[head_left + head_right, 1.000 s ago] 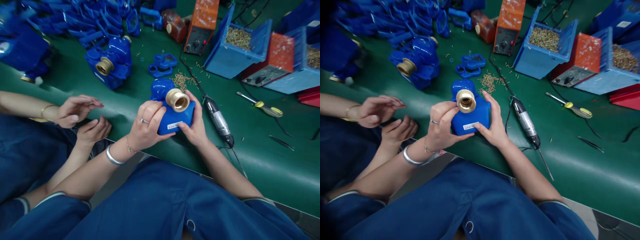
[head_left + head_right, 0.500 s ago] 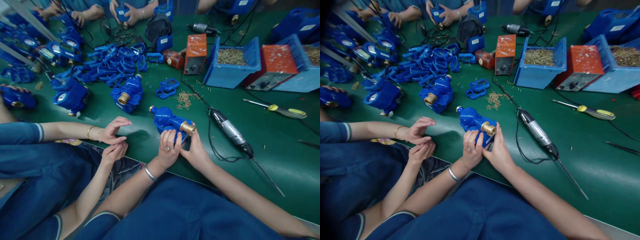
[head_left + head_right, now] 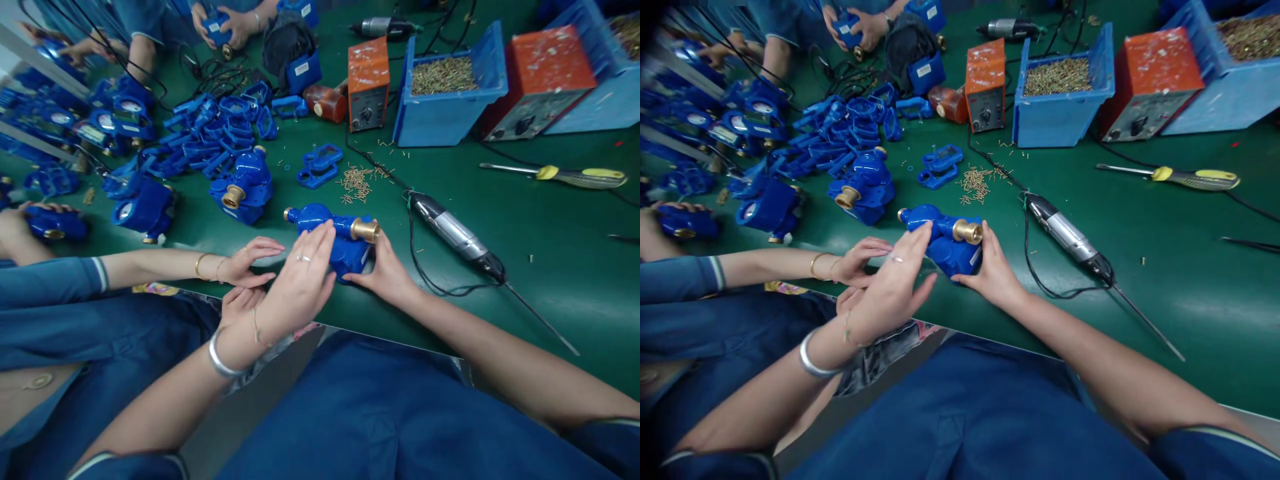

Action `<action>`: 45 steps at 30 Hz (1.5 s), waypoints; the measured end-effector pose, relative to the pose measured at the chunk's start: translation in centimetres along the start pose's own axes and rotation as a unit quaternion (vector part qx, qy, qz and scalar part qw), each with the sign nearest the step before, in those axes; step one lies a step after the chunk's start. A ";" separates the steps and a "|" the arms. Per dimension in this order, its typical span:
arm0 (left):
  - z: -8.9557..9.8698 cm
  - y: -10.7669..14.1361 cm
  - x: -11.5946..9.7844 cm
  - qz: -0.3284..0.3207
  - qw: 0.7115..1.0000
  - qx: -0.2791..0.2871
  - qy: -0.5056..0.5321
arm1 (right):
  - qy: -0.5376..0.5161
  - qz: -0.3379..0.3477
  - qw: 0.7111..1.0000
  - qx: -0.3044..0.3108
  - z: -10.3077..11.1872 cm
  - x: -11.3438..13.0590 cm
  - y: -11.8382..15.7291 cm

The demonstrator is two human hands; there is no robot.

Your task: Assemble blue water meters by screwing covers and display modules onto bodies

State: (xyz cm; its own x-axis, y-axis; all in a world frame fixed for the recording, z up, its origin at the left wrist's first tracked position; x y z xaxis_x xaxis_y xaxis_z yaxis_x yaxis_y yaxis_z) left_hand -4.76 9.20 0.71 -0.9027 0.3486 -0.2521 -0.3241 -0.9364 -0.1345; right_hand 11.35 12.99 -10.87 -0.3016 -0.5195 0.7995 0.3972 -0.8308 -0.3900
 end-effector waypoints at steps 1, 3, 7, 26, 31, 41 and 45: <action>0.8 -1.4 0.7 -0.004 1.000 0.016 -0.011 | -0.003 0.004 1.000 0.003 0.2 -0.2 -0.1; 1.3 -4.6 2.0 -0.023 0.995 0.090 -0.037 | -0.007 0.009 1.000 0.013 0.5 -0.6 -0.4; 0.5 -10.1 3.1 -0.043 0.969 0.234 -0.068 | -0.017 0.023 0.999 0.039 1.3 -1.3 -1.0; 2.7 -5.9 2.5 -0.134 0.948 0.288 -0.002 | -0.143 0.039 0.958 0.244 3.9 -3.4 -3.9; 2.1 -3.5 0.7 -0.155 0.939 0.304 -0.034 | -0.128 0.053 0.943 0.302 4.9 -4.0 -5.1; -0.8 -1.2 -3.0 -0.044 0.979 0.199 -0.019 | -0.188 -0.105 0.945 0.248 4.3 -1.9 -5.4; -0.3 -0.9 -1.9 -0.008 0.979 0.189 0.074 | -0.171 -0.117 0.934 0.291 3.6 -0.6 -5.9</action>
State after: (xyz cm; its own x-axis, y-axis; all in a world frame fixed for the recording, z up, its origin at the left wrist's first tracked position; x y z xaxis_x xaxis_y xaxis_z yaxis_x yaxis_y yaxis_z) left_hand -2.68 9.37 1.00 -0.8549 0.3386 -0.3931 -0.4442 -0.8692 0.2172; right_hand 12.35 18.88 -7.36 -0.1841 -0.1608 0.9697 0.7885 -0.6131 0.0480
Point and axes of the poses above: each hand's wrist, its own y-axis away from the middle knuckle, its own z-axis out of the back of the hand, x = y × z, the point moved 3 cm from there along -y, towards the middle knuckle, and after that the axes turned 14 degrees about z, right-handed, at the moved point
